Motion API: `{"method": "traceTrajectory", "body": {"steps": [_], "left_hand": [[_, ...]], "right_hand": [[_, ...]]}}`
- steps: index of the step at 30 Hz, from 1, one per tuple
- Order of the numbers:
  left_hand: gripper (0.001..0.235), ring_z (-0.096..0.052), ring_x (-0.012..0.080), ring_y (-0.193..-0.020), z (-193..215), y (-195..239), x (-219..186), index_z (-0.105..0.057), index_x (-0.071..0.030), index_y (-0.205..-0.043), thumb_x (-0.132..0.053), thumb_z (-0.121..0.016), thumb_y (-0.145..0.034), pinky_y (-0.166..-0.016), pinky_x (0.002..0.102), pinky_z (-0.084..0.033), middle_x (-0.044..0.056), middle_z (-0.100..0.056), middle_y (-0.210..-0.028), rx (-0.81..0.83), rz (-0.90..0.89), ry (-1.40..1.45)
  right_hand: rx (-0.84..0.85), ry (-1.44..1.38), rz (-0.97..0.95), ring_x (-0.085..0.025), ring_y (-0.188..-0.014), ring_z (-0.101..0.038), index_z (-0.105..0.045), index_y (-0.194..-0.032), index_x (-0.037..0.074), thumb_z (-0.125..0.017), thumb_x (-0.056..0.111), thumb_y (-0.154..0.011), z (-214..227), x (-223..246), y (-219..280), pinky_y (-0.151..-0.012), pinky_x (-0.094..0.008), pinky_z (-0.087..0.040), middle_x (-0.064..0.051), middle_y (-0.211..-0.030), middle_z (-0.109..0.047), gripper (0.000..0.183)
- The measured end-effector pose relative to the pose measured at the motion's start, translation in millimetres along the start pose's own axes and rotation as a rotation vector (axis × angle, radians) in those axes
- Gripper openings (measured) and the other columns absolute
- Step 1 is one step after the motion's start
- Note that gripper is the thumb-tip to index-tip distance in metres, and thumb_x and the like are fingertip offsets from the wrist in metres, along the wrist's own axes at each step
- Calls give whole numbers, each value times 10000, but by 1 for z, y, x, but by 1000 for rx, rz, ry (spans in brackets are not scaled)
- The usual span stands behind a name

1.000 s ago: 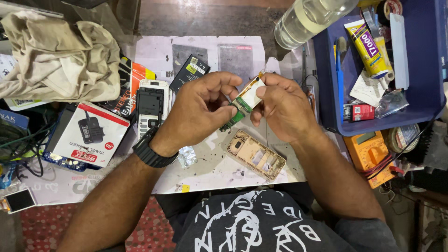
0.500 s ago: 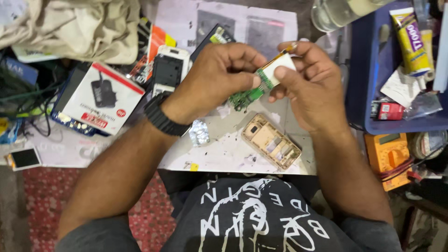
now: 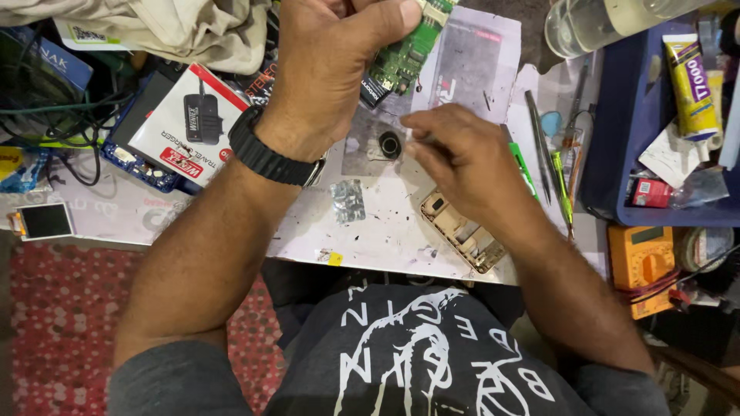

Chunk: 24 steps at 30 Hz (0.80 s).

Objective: The person uses a green plastic pry tool to separate the back cover from a mobile phone chassis and then removes the internal circuit board. The person then handles the detached display module, peeling back a white protective film from its surface.

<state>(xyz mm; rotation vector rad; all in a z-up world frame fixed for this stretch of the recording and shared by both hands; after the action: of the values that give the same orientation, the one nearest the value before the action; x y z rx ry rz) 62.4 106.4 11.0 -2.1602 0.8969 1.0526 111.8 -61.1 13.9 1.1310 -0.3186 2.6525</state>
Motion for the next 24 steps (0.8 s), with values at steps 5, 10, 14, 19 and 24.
{"method": "traceTrajectory", "body": {"steps": [5, 10, 14, 19, 24], "left_hand": [[312, -445, 66, -628, 2, 3, 6, -580, -73, -730, 39, -752, -965, -622, 271, -378, -59, -525, -693, -48, 2, 8], [374, -404, 39, -607, -5, 2, -1, -493, -102, -706, 47, -752, -931, -597, 241, -350, -73, -478, -684, -4, -50, -20], [70, -616, 72, -788, -5, 1, 6, -704, 6, -991, 55, -705, -941, -740, 227, -493, 6, -704, -892, -1, 48, 1], [224, -672, 83, -916, -11, 5, 8, -695, 41, -1178, 53, -695, -954, -867, 221, -553, 60, -735, -1046, 14, 92, -59], [258, -707, 106, -895, -20, 5, 22, -687, 48, -1181, 54, -680, -924, -839, 242, -587, 94, -757, -1044, 18, 200, -29]], "right_hand": [[120, 230, -38, -252, -747, -654, -723, -1229, 72, -810, 117, -881, -11, 26, -12, -665, -378, -543, -129, -966, -630, 362], [96, 132, -2, -209, -784, -677, -686, -1036, 22, -832, 84, -843, -10, 29, -14, -684, -334, -558, -129, -1042, -637, 250], [64, -222, -130, -140, -741, -642, -699, -970, 13, -805, -15, -887, 9, 8, -1, -654, -276, -518, -80, -899, -677, 138], [-250, -640, -64, -93, -880, -674, -635, -1056, -12, -695, -115, -966, 61, 0, 20, -801, -224, -558, -124, -1050, -723, 149], [-340, -800, -121, -108, -809, -678, -599, -979, 1, -729, -117, -890, 73, -24, 23, -668, -227, -535, -164, -987, -744, 197]]}}
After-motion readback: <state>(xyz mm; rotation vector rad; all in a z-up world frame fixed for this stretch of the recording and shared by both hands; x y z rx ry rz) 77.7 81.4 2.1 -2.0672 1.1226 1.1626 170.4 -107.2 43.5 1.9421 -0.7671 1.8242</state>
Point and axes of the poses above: each hand's wrist, its own y-axis away from the middle knuckle, its own z-axis out of the back of the hand, x = y × z, the point moved 9 cm from there along -y, towards the middle knuckle
